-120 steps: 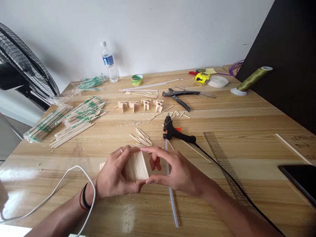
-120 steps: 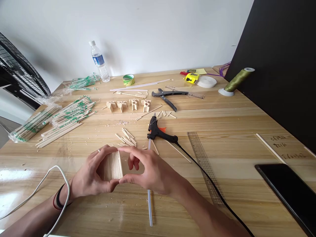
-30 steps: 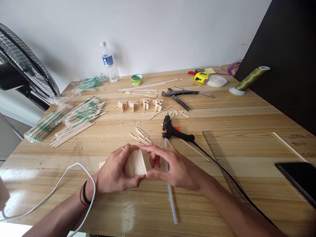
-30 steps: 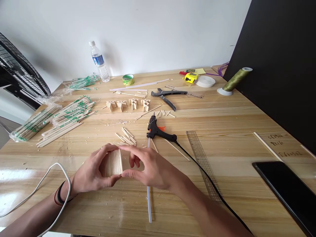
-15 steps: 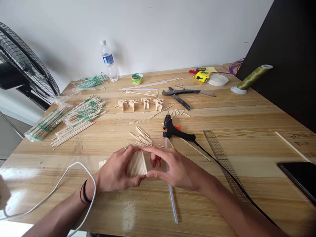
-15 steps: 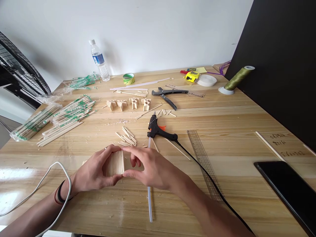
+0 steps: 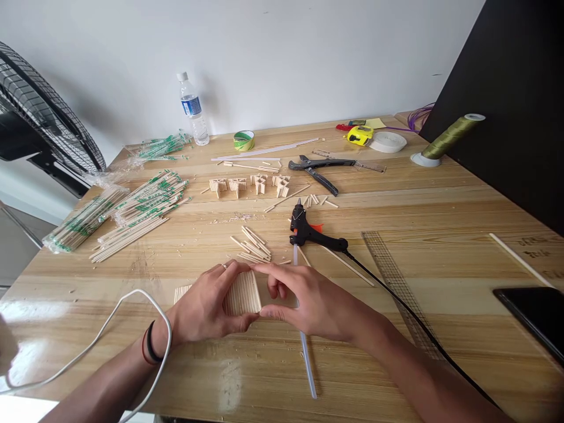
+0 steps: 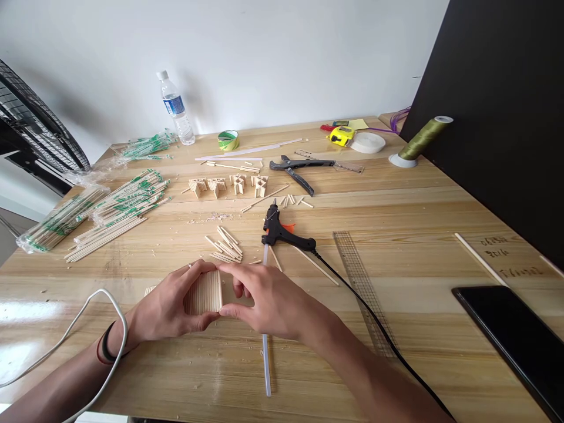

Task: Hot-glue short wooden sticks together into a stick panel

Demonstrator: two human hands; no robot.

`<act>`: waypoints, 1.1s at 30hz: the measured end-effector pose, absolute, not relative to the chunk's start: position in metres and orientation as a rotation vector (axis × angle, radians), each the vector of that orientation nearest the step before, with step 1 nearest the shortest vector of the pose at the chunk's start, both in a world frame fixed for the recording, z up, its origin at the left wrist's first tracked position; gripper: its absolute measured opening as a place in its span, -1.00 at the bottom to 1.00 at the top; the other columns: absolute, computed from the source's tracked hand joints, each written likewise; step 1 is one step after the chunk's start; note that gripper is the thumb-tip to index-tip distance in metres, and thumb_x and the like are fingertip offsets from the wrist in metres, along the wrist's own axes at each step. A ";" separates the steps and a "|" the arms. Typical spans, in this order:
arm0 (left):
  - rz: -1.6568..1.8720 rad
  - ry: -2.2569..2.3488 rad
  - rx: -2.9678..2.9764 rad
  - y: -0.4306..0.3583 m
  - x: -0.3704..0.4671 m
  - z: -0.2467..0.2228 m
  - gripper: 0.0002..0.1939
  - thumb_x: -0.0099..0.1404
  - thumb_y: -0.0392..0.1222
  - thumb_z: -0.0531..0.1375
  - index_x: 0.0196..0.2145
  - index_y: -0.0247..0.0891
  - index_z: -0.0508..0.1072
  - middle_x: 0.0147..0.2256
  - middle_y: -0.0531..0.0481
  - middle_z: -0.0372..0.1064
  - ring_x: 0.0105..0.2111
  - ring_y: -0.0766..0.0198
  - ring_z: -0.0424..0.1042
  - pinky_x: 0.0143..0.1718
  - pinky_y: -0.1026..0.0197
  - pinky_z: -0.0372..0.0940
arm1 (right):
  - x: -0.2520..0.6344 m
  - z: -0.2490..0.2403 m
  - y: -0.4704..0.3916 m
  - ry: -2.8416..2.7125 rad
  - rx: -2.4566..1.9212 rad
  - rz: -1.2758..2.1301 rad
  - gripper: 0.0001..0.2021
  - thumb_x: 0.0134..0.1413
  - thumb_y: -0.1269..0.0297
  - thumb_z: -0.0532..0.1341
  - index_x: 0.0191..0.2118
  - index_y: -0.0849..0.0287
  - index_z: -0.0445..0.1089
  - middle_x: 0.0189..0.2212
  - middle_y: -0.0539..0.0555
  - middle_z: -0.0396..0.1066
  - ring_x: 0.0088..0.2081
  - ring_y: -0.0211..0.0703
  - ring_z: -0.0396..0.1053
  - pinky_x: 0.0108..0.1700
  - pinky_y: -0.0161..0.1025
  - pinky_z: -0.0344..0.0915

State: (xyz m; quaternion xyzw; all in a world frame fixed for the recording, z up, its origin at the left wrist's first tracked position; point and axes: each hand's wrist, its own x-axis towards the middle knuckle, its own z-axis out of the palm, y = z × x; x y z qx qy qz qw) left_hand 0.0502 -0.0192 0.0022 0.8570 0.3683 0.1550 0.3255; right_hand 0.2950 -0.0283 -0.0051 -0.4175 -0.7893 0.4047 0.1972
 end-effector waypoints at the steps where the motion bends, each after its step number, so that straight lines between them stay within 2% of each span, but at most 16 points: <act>1: 0.403 0.963 2.247 -0.019 0.050 0.002 -0.34 0.26 -0.09 0.37 0.22 -0.16 0.21 0.10 -0.18 0.46 0.02 -0.05 0.53 0.04 -0.07 0.43 | 0.295 -0.005 -0.028 -2.211 -1.172 1.130 -0.35 0.17 0.16 0.44 0.33 0.08 0.32 -0.27 0.00 0.52 -0.27 -0.13 0.47 -0.14 -0.17 0.37; 15: 0.370 0.966 2.279 -0.018 0.049 0.000 -0.34 0.26 -0.09 0.38 0.23 -0.17 0.22 0.06 -0.16 0.48 -0.01 -0.05 0.54 0.00 -0.04 0.43 | 0.294 -0.007 -0.029 -2.228 -1.199 1.133 -0.34 0.14 0.21 0.46 0.32 0.12 0.33 -0.28 0.01 0.51 -0.28 -0.13 0.47 -0.15 -0.16 0.38; 24: 0.380 0.963 2.291 -0.018 0.049 0.001 -0.35 0.25 -0.08 0.38 0.23 -0.15 0.26 0.03 -0.15 0.49 -0.05 -0.04 0.55 -0.02 -0.03 0.43 | 0.294 -0.007 -0.029 -2.224 -1.191 1.088 -0.34 0.13 0.22 0.46 0.33 0.06 0.34 -0.31 -0.02 0.52 -0.33 -0.18 0.44 -0.21 -0.21 0.37; 33: 0.363 0.960 2.298 -0.017 0.049 0.000 -0.38 0.27 -0.06 0.38 0.20 -0.17 0.25 0.00 -0.14 0.48 -0.08 -0.02 0.53 -0.05 -0.03 0.42 | 0.294 -0.010 -0.030 -2.255 -1.196 1.087 -0.30 0.16 0.19 0.44 0.38 0.03 0.27 -0.31 -0.01 0.50 -0.31 -0.14 0.44 -0.19 -0.19 0.38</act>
